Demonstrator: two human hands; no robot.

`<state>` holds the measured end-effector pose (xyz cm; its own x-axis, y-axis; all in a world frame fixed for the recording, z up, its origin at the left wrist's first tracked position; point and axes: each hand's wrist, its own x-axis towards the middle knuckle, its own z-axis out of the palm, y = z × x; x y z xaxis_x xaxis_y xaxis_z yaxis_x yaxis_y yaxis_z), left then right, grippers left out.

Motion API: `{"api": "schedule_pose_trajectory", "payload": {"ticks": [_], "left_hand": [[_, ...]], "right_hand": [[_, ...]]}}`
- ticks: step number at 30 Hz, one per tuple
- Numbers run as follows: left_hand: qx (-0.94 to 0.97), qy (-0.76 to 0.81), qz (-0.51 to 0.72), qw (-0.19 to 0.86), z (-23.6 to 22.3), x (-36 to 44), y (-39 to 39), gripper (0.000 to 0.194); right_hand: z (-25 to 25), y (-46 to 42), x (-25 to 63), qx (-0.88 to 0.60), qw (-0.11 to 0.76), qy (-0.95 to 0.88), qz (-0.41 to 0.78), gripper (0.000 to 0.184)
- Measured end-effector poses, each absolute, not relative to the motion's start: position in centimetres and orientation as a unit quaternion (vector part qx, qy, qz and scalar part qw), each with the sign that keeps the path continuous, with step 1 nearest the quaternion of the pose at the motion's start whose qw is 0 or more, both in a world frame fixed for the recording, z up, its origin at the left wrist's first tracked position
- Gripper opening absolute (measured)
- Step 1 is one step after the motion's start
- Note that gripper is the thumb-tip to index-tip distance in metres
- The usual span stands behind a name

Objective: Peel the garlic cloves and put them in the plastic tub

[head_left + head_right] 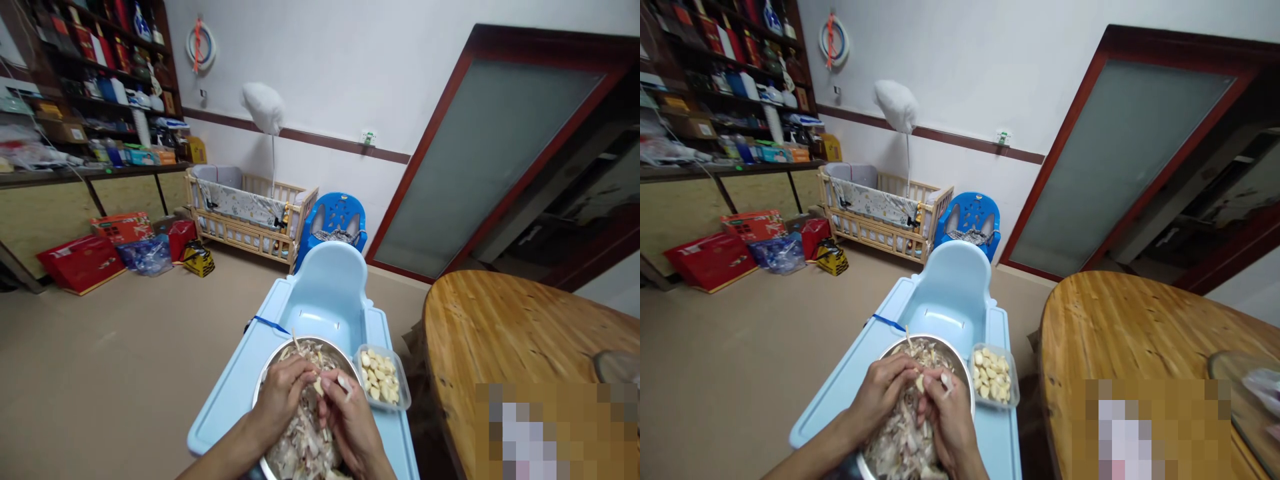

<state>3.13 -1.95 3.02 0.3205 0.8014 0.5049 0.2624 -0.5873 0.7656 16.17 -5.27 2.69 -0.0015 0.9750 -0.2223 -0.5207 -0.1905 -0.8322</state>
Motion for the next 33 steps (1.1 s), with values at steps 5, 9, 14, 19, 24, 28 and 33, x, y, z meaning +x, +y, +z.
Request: {"api": "schedule_pose_trajectory", "payload": {"ticks": [5,9,14,19,24,28,33], "left_hand": [[0.745,0.397,0.454,0.285,2.4,3.4,-2.2,0.028],[0.741,0.421,0.443,0.279,1.9,3.5,-2.3,0.029],[0.744,0.428,0.429,0.281,2.0,3.3,-2.3,0.026],[0.766,0.391,0.411,0.301,2.4,3.1,-2.5,0.021],[0.783,0.401,0.389,0.274,2.4,3.2,-2.7,0.014],[0.779,0.415,0.39,0.263,2.2,3.3,-2.6,0.012],[0.79,0.395,0.386,0.267,1.9,3.3,-2.5,0.018]], "right_hand": [[2.4,-5.3,16.2,-0.428,0.562,-0.288,0.646,0.017],[2.3,-5.3,16.4,-0.432,0.552,-0.297,0.648,0.015],[2.3,-5.3,16.6,-0.432,0.558,-0.313,0.636,0.017],[2.1,-5.3,16.8,-0.449,0.567,-0.357,0.591,0.019],[1.3,-5.5,17.2,-0.454,0.563,-0.369,0.584,0.029],[1.0,-5.6,17.4,-0.448,0.578,-0.367,0.575,0.037],[1.3,-5.4,17.3,-0.493,0.574,-0.386,0.528,0.026]]}}
